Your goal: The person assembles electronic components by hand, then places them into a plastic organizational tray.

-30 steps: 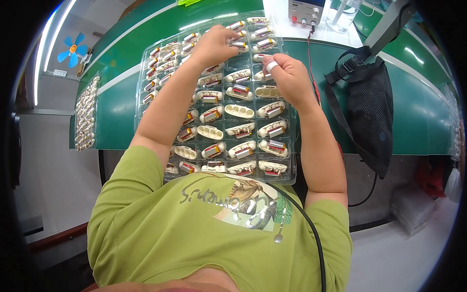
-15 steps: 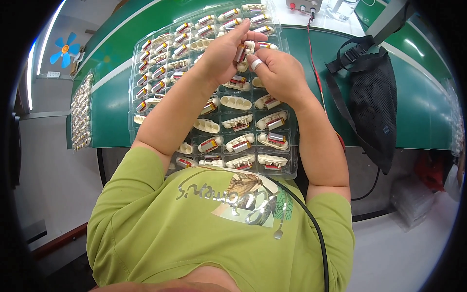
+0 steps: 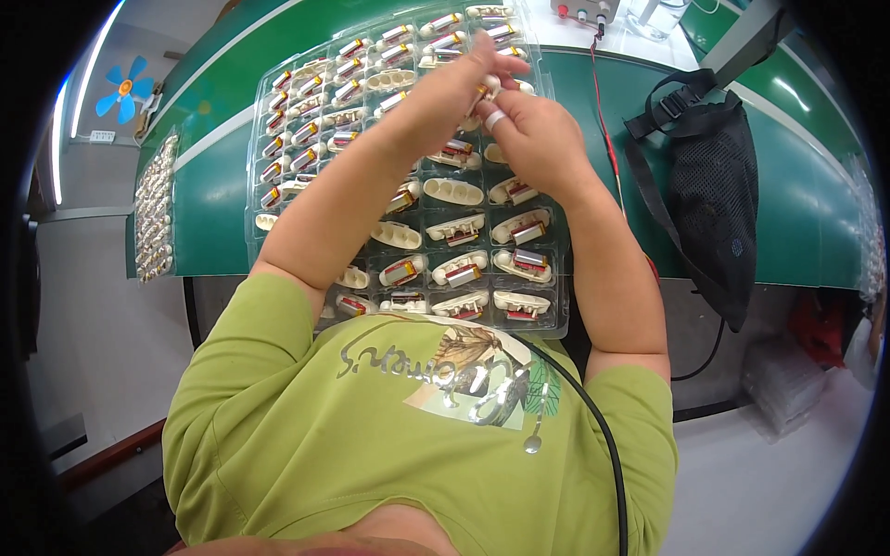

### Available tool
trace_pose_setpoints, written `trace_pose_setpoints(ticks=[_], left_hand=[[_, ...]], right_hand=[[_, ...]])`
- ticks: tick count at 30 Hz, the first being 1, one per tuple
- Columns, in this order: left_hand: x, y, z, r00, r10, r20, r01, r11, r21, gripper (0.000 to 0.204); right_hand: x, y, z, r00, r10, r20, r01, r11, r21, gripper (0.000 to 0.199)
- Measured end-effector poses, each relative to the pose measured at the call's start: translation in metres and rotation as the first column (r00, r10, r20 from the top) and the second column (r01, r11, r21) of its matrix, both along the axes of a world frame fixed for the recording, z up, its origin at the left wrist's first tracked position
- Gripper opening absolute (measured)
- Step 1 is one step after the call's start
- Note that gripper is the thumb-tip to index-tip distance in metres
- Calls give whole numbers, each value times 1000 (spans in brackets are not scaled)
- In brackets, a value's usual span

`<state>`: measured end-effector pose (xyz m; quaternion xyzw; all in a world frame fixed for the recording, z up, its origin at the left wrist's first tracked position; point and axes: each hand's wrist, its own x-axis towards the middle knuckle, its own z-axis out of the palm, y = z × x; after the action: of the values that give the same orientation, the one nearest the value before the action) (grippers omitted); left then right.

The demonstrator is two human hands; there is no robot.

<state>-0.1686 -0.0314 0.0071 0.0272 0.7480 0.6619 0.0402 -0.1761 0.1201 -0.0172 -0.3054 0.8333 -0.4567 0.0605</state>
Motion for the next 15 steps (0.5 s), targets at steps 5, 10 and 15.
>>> trace_pose_setpoints(ticks=[5,10,15], left_hand=[[-11,-57,3,984,152,-94,-178,897,-405,39],[7,-55,10,996,-72,59,89,543,-835,28],[10,-56,15,993,-117,25,87,554,-828,27]], right_hand=[[-9,5,0,938,29,344,148,868,-475,30],[-6,2,-2,955,-11,297,153,874,-460,27],[-3,3,-1,917,-222,-333,139,957,-254,12]])
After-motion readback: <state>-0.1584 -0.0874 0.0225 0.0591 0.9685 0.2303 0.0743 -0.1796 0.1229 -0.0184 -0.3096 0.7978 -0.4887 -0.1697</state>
